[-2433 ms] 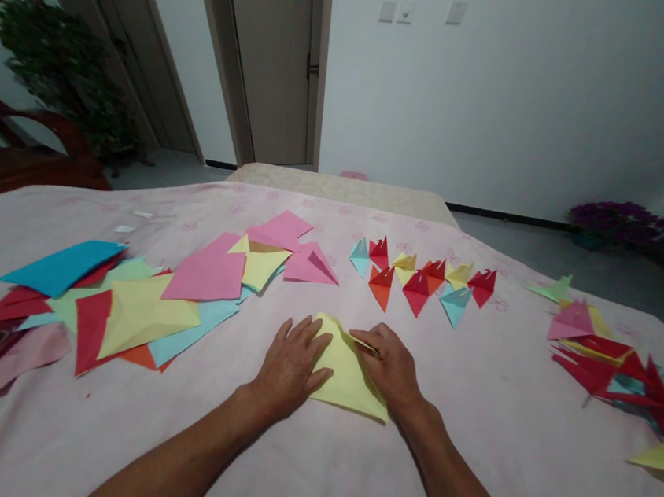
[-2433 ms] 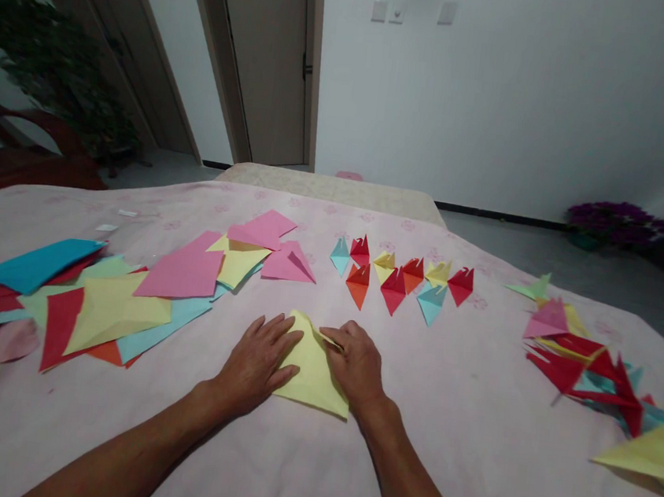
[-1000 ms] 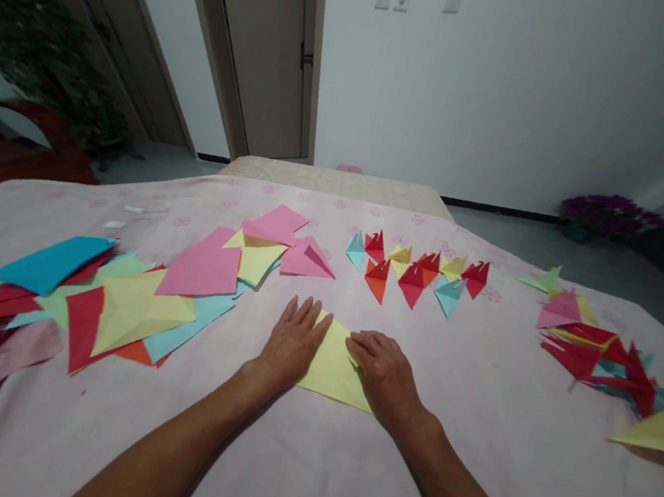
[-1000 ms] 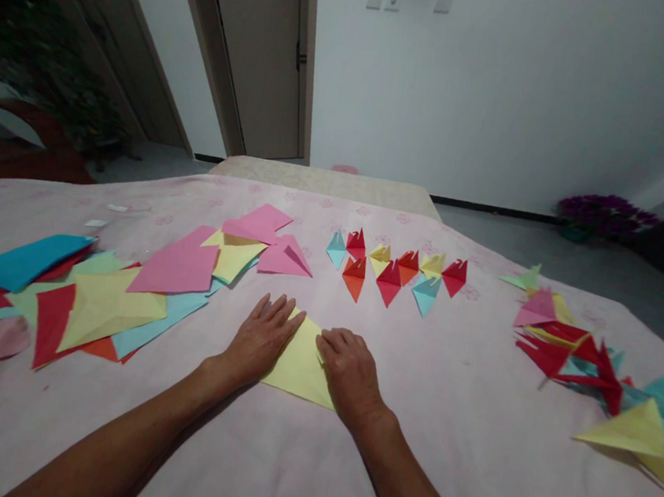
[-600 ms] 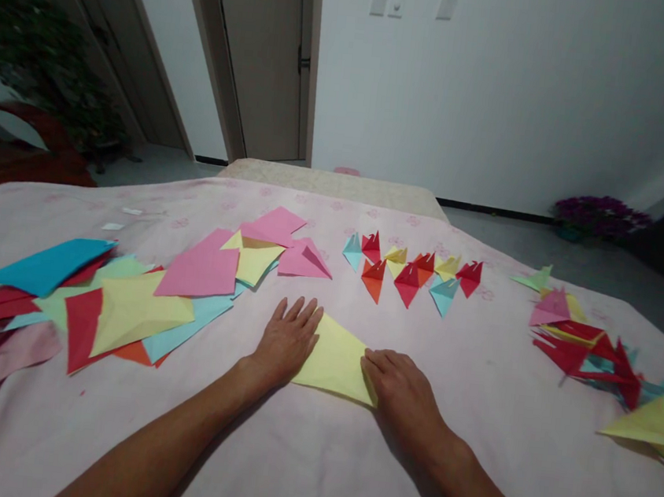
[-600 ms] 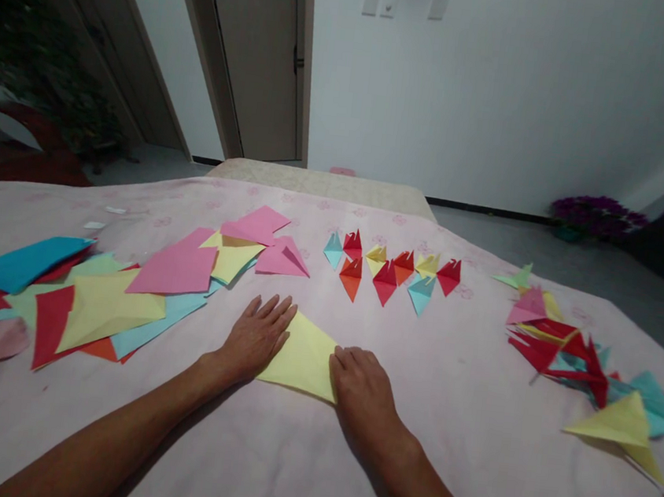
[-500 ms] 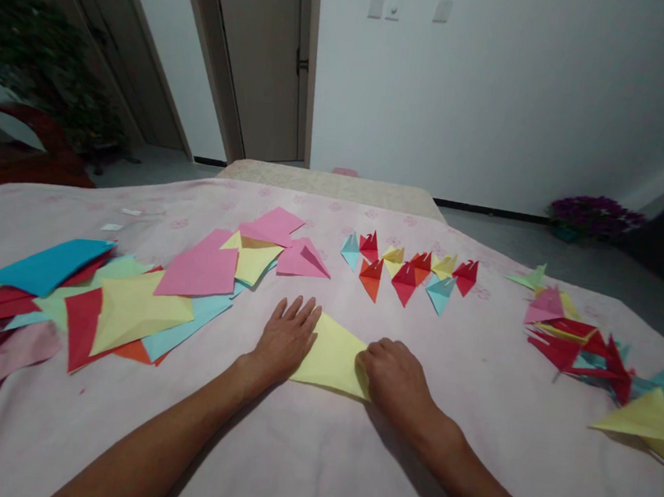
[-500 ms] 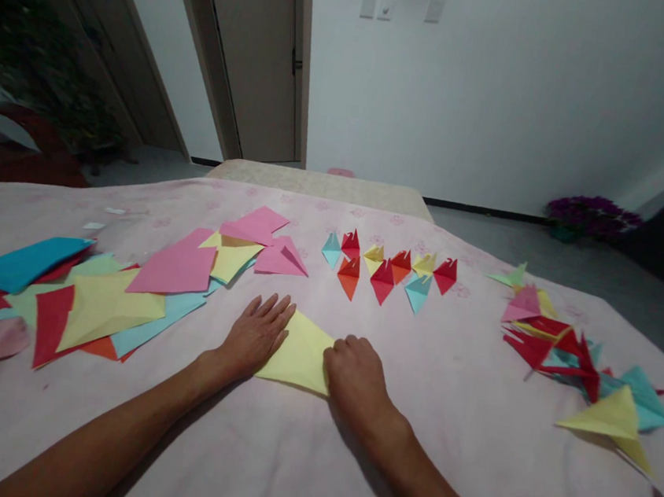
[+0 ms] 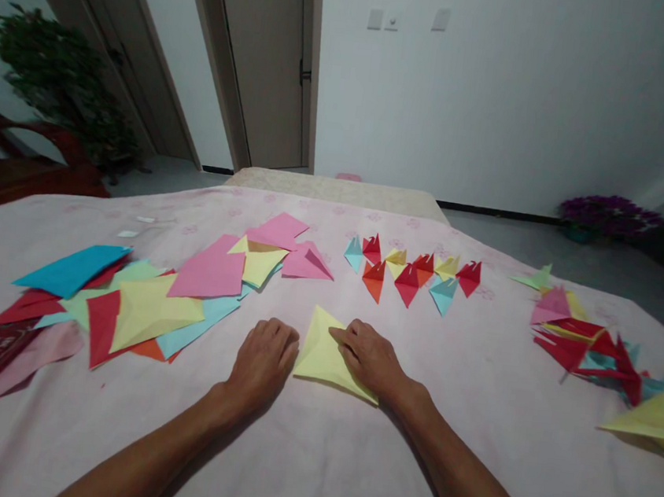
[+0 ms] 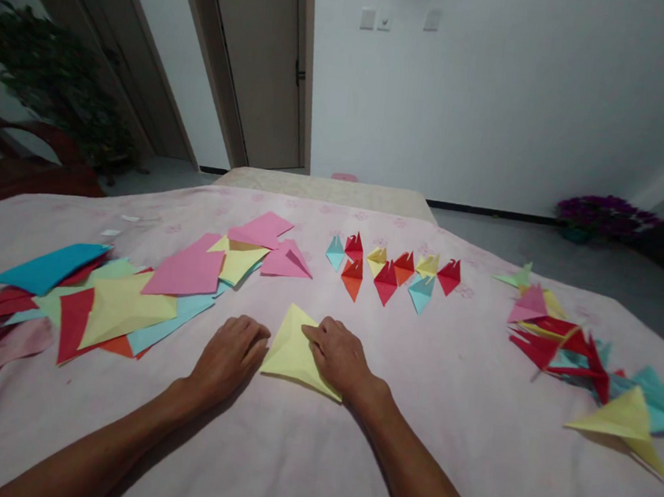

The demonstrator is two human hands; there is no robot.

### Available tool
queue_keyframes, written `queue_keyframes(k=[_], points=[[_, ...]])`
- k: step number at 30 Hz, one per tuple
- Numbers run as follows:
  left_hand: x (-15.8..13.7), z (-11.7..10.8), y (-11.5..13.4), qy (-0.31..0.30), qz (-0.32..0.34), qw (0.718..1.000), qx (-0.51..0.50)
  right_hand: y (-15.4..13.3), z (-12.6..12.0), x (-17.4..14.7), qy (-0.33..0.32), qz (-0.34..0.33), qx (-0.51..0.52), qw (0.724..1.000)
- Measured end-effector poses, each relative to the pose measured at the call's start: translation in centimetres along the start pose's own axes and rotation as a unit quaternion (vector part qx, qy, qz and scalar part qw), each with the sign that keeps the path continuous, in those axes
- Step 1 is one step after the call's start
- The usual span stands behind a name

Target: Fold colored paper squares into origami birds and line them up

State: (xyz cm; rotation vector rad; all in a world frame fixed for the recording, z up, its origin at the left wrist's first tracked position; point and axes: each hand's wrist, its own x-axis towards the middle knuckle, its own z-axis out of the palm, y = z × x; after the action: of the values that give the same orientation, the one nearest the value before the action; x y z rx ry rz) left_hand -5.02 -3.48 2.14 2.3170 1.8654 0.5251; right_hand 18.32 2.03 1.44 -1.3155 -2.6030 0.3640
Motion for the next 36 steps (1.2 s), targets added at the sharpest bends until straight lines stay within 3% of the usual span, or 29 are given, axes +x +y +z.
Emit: queue_keyframes(k=[9, 14, 17, 19, 23, 31, 36], points=[[-0.3, -0.1, 0.9, -0.059, 0.0, 0.987, -0.149, 0.4, 0.2, 0.0, 0.008, -0.011, 0.013, 1.0], [0.0, -1.2, 2.1, -0.078, -0.048, 0.93, -0.356, 0.3, 0.2, -0.3, 0.021, -0.017, 0.025, 0.999], [0.1, -0.9, 2.5, -0.066, -0.078, 0.898, -0.427, -0.2, -0.3, -0.6, 0.015, -0.034, 0.02, 0.999], [0.0, -0.3, 2.5, -0.052, -0.095, 0.89, -0.444, -0.7, -0.8, -0.8, 0.011, -0.048, 0.012, 0.999], [0.0, 1.0, 2.6, -0.03, -0.106, 0.898, -0.426, -1.4, -1.6, -1.3, 0.008, -0.054, 0.006, 0.998], [-0.2, 2.1, 3.4, -0.003, -0.13, 0.882, -0.454, -0.9, -1.3, -1.2, 0.007, -0.056, 0.032, 0.998], [-0.5, 2.9, 3.3, -0.002, -0.065, 0.909, -0.411, -0.5, -1.3, -1.2, 0.008, -0.071, 0.046, 0.996]])
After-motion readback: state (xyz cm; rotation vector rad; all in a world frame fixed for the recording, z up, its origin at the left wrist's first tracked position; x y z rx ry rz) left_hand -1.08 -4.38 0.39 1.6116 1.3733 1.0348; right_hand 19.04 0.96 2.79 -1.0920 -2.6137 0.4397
